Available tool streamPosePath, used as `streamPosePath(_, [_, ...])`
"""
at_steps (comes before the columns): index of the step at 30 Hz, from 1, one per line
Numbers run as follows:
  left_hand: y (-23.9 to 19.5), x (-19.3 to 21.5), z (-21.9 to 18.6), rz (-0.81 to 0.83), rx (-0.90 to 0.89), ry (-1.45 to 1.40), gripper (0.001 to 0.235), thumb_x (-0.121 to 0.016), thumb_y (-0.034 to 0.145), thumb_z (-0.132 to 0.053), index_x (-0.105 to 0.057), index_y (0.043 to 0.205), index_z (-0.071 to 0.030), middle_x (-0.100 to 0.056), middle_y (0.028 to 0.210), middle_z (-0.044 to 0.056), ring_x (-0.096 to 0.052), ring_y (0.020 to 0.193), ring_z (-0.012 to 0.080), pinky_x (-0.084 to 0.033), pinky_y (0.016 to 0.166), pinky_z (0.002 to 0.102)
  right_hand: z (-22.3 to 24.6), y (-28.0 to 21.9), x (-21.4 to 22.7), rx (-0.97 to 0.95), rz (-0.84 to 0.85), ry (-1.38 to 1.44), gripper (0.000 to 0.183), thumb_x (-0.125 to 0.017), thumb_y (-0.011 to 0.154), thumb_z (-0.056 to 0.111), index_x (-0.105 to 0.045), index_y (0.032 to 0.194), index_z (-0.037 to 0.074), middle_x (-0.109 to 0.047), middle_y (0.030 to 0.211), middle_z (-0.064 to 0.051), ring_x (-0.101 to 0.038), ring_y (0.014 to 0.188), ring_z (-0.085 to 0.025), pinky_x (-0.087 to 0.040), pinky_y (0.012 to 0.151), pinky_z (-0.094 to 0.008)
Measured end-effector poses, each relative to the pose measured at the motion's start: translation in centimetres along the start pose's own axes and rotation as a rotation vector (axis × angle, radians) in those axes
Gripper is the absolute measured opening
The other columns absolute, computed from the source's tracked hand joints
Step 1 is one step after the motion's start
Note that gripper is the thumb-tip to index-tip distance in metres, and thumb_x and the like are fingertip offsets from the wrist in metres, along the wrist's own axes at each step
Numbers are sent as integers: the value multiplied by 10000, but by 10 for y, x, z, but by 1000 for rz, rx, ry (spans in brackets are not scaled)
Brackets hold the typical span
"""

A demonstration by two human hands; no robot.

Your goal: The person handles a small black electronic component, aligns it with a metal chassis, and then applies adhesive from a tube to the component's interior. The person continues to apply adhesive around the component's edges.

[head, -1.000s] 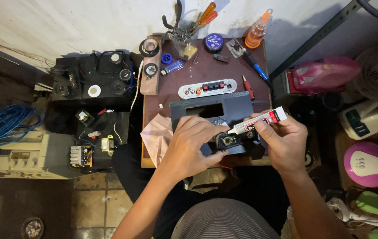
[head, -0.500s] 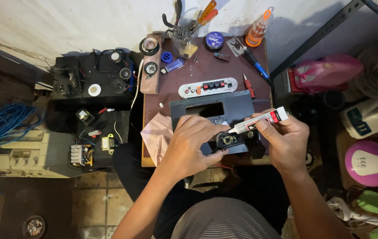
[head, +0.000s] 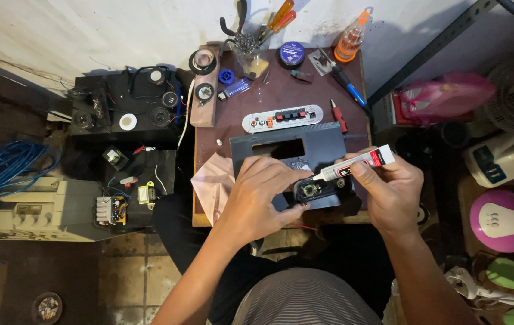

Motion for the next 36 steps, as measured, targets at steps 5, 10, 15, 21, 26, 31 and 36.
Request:
streamPosePath(5, [1,2,-1,11,-1,2,534,-892,639,-76,-764,1157,-95,-735,873,67,-691,1008,247,-459,1007,388,-3,0,4,3,-9,4,199,-733,908,37,-702,1004,-134,-690,880,-216,-681,854,-217,-549,860,-317])
streamPosePath(10, [1,3,-1,9,-3,2,545,-898,635,-68,-765,1163,-95,-731,865,66,-687,1005,246,-460,1006,382,2,-1,0,-4,-21,-1,184,-734,906,21,-704,1008,-129,-687,882,-213,-666,868,-207,-536,863,-311])
streamPosePath(15, [0,2,0,10,-9,5,564,-911,615,-71,-761,1158,-101,-726,863,58,-687,1007,241,-462,1009,386,-2,-1,3,-7,-42,-1,185,-740,894,7,-701,1013,-130,-698,889,-207,-682,876,-192,-546,874,-303])
streamPosePath(21, [-1,0,3,13,-5,19,534,-912,631,-101,-764,1143,-103,-716,904,61,-668,1026,250,-455,1017,393,-12,2,14,-53,-123,1,167,-750,913,32,-708,1018,-91,-718,926,-196,-669,883,-165,-542,848,-281])
streamPosePath(26, [4,3,-4,60,16,110,503,-925,639,-202,-764,1108,-116,-678,1053,83,-608,1125,303,-415,1047,457,-17,3,11,-159,-248,177,161,-763,924,64,-694,1004,-58,-729,924,-178,-707,818,-173,-561,819,-267])
streamPosePath(31, [6,1,-9,96,20,94,531,-900,692,-251,-745,1168,-74,-680,1053,120,-611,1159,334,-365,1088,473,-21,2,19,-251,-300,331,130,-758,932,75,-678,985,-13,-739,945,-169,-731,796,-191,-575,807,-277])
streamPosePath(36, [13,3,-28,-159,28,91,186,-760,882,-208,-775,1061,-160,-723,864,-2,-692,1028,228,-405,1059,404,3,-8,4,-79,-227,254,182,-735,914,36,-671,1044,-75,-717,991,-222,-741,918,-253,-617,900,-347])
Point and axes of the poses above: each hand's wrist, its own y-axis towards the middle knuckle, its own x-axis out of the back of the hand, z = x × y, the point moved 4 cm from there along y, towards the middle knuckle
